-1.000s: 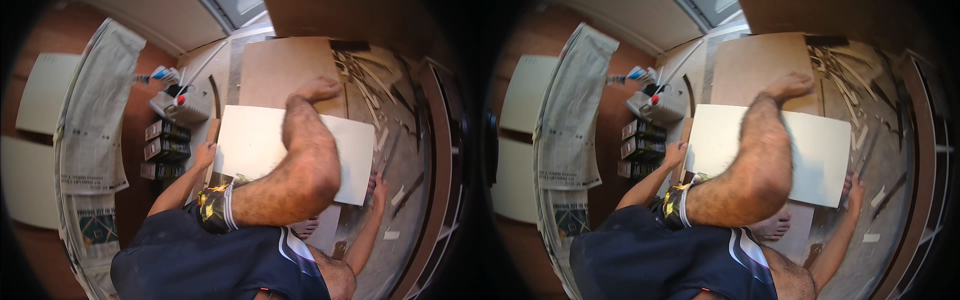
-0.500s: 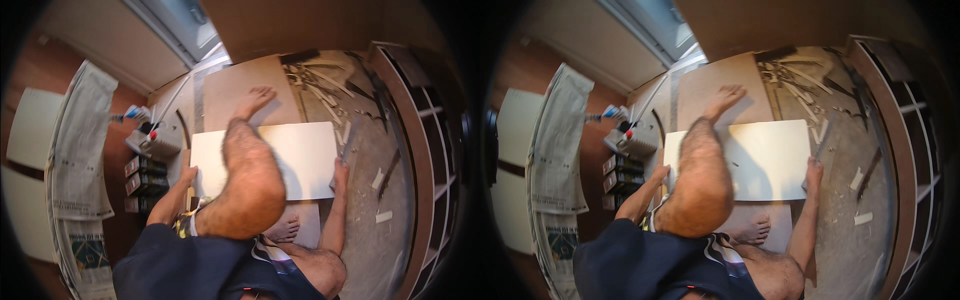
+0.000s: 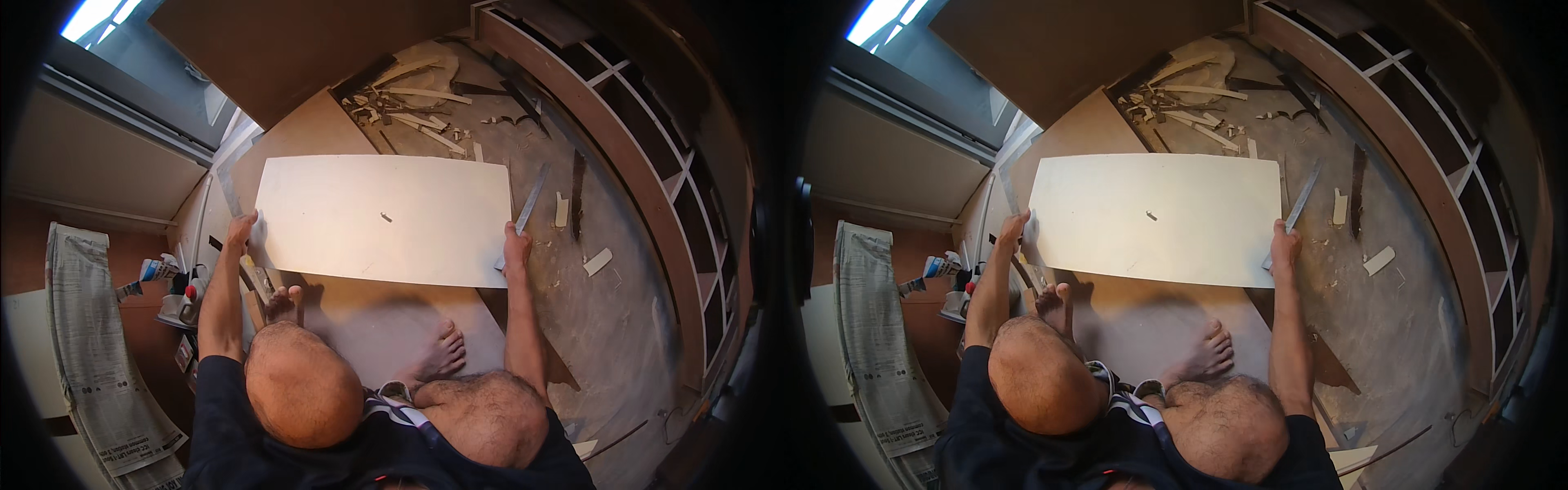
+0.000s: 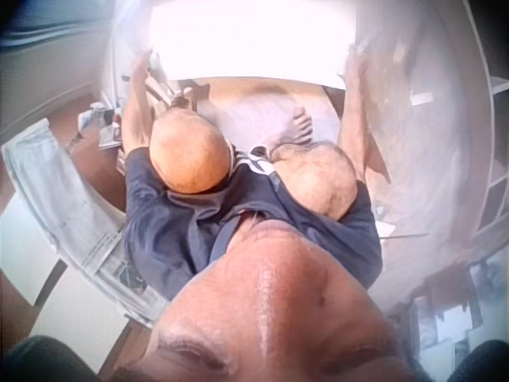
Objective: The person uses a metal hand plane to shave the edges of a white rectangular board. They repeatedly pull the plane along the board's edge, creating wood shavings, and occasionally flip the board to work on different sides.
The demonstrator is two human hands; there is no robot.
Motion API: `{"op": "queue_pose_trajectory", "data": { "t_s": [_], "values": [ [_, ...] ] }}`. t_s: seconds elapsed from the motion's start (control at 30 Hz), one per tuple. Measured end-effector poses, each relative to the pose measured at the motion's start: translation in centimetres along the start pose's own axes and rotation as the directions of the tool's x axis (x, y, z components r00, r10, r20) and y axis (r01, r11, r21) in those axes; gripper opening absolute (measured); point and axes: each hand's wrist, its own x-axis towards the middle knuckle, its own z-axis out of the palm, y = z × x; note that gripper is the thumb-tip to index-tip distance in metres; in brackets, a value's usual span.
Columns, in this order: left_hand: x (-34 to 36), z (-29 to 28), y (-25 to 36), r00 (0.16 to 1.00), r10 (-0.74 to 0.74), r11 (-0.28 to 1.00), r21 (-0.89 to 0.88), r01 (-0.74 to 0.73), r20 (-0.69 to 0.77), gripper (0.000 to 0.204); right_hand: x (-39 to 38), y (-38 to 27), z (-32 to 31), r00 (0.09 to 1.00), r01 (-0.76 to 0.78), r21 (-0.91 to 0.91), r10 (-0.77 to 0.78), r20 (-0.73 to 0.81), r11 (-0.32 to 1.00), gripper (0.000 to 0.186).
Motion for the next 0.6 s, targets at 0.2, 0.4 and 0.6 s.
{"op": "queue_pose_trajectory", "data": {
  "t_s": [0.2, 0.4, 0.6],
  "values": [
    [4.0, 6.1, 14.7, 0.978, 0.161, 0.986, 0.017, -0.165, 0.134, 0.065, -3.4, 0.9, -5.8, 0.981, -0.025, 0.353, 0.090, -0.169, 0.935, 0.068],
    [4.8, 16.7, 24.0, 0.826, 0.345, 0.922, 0.005, -0.388, 0.447, 0.060, -10.6, 1.8, -13.2, 0.865, -0.022, 0.290, 0.164, -0.475, 0.957, 0.059],
    [3.7, 26.0, 23.1, 0.631, 0.295, 0.944, -0.114, -0.311, 0.717, 0.033, -16.6, 3.7, -16.7, 0.618, -0.209, 0.069, 0.186, -0.764, 0.976, 0.051]
  ]
}}
